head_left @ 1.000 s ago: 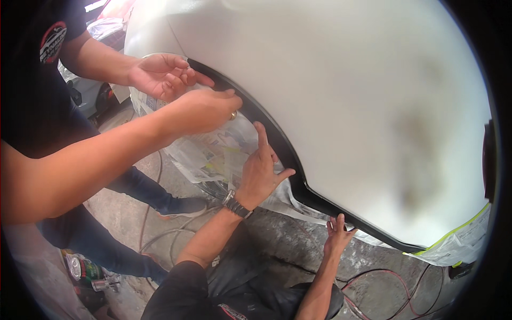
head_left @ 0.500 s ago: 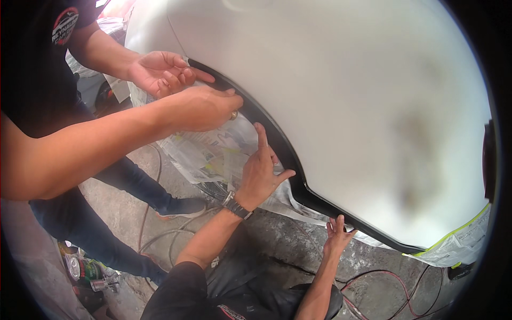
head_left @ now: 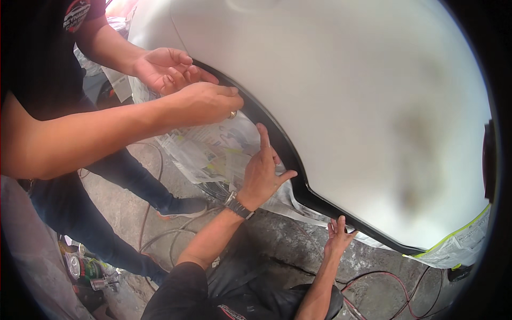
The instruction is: The person aligns and installs a black plastic trim piece onto the white body of a vehicle, pressing it into place by hand with help from another person.
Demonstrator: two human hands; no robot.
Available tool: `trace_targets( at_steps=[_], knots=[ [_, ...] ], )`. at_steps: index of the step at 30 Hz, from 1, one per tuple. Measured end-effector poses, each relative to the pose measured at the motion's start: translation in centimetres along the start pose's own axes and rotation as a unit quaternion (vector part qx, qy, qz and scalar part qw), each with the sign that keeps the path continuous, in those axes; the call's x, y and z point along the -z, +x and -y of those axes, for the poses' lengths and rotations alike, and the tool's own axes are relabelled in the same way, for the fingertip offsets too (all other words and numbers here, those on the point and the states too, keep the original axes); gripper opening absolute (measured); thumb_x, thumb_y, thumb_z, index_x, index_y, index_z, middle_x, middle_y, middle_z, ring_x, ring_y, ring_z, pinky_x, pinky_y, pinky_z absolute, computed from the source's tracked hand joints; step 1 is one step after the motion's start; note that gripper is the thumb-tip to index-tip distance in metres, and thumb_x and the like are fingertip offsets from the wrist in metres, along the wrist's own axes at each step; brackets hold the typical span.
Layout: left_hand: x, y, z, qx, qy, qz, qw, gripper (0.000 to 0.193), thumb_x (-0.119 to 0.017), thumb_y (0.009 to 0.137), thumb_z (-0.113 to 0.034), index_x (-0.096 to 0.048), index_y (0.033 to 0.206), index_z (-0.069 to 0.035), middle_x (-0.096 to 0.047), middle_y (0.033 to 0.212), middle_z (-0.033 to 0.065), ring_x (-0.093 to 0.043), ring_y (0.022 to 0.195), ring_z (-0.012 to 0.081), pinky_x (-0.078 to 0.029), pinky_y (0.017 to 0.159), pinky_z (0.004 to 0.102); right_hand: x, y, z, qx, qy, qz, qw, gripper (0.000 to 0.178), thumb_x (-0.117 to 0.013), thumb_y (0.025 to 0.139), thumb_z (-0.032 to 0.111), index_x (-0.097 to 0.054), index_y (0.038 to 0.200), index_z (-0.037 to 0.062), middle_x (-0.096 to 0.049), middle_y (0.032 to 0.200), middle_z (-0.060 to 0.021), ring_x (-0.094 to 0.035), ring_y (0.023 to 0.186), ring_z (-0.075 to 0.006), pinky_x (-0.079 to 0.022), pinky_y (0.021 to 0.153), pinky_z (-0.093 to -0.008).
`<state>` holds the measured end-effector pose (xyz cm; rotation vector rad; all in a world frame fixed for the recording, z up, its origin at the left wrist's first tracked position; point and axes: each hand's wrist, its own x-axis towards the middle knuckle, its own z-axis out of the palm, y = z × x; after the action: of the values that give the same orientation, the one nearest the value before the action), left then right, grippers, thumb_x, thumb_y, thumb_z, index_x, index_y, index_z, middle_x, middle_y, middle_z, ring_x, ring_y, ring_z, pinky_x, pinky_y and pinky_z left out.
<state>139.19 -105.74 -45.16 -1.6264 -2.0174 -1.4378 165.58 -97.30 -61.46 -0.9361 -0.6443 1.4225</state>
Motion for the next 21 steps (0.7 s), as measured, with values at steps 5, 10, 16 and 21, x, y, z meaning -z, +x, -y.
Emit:
trace_targets(
  at_steps=[5,10,16,21],
  knots=[
    [0.0,-0.1,0.0,-0.001,-0.002,-0.005,1.0,0.146,-0.093,0.068,-0.021,0.021,0.156,-0.001,-0.055,0.08,0.0039,-0.056,0.07,0.0195,-0.05,0.065,0.0316,0.0,0.2,-0.4,0.014,-0.008,-0.019,1.0,0.093,-0.084,0.086,0.021,-0.017,0.15,0.0139,-0.063,0.114,-0.0124,-0.069,0.097,-0.0271,-0.056,0.082,-0.0405],
    [-0.3,-0.3,0.1,0.003,-0.014,-0.019,1.0,0.146,-0.093,0.068,-0.019,0.021,0.157,-0.002,-0.056,0.082,0.0041,-0.057,0.071,0.0187,-0.051,0.066,0.0318,0.5,0.6,-0.5,-0.004,-0.007,-0.008,1.0,0.116,-0.084,0.086,0.018,0.006,0.159,0.0119,-0.06,0.115,-0.0143,-0.066,0.101,-0.0284,-0.055,0.088,-0.0442],
    [-0.9,-0.9,-0.1,0.028,-0.037,-0.033,0.998,0.141,-0.092,0.068,-0.017,0.014,0.16,-0.004,-0.057,0.086,0.0051,-0.057,0.073,0.0187,-0.052,0.069,0.0315,0.1,0.4,-0.7,0.014,-0.006,-0.036,0.999,0.084,-0.083,0.087,0.02,-0.025,0.146,0.0125,-0.066,0.109,-0.011,-0.07,0.092,-0.0272,-0.057,0.078,-0.041],
    [-0.9,-1.3,-0.7,0.043,-0.059,-0.053,0.996,0.133,-0.092,0.068,-0.017,0.002,0.162,-0.004,-0.059,0.088,0.0051,-0.057,0.073,0.0179,-0.053,0.069,0.032,0.2,0.8,-1.3,0.002,0.013,-0.057,0.998,0.083,-0.082,0.088,0.019,-0.024,0.147,0.0154,-0.067,0.108,-0.01,-0.07,0.091,-0.0263,-0.057,0.078,-0.0411]
  ],
)
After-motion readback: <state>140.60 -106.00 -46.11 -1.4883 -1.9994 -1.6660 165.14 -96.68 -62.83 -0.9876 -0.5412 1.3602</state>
